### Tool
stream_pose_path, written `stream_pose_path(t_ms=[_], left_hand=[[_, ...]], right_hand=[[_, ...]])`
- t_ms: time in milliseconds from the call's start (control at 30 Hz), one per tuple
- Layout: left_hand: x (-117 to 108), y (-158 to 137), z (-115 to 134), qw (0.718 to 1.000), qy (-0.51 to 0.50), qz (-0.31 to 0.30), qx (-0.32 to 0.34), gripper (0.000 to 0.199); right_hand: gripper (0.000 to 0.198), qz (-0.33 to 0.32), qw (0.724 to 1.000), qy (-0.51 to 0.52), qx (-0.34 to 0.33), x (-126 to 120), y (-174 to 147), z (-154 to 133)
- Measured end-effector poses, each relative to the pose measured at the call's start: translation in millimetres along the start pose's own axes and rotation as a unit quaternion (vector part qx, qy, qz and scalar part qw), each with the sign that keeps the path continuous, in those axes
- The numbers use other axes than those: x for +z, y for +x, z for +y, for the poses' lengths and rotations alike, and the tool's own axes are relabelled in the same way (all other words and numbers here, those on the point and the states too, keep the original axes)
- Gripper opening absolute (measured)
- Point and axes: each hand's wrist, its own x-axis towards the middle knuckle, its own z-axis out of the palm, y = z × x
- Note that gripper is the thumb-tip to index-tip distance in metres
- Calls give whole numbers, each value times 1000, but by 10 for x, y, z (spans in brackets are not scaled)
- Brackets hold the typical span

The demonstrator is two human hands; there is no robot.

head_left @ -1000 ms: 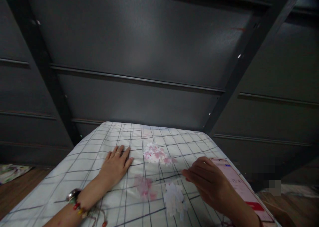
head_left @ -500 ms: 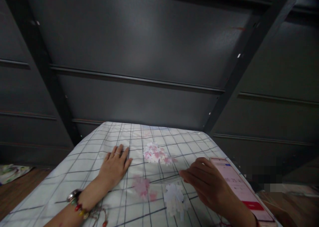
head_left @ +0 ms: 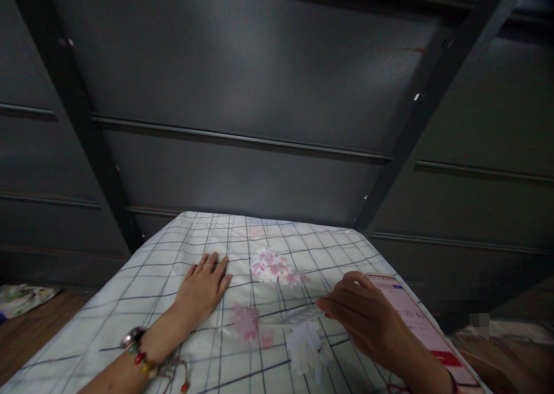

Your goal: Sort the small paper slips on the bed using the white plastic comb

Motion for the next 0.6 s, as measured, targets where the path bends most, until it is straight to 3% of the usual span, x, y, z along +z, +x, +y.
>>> stream_pose_path(t_ms=[200,433,600], left_hand=[[-10,-3,7,1000,-13,10,-4,42],[48,8,-9,999,-23,28,-7,42],[21,13,3,1000,-15,12,-3,43]], right_hand=[[20,-9,1000,4,9,-154,-10,64],[20,12,1000,-4,-14,34,18,-32],[17,24,1000,-14,11,-32,-62,84]])
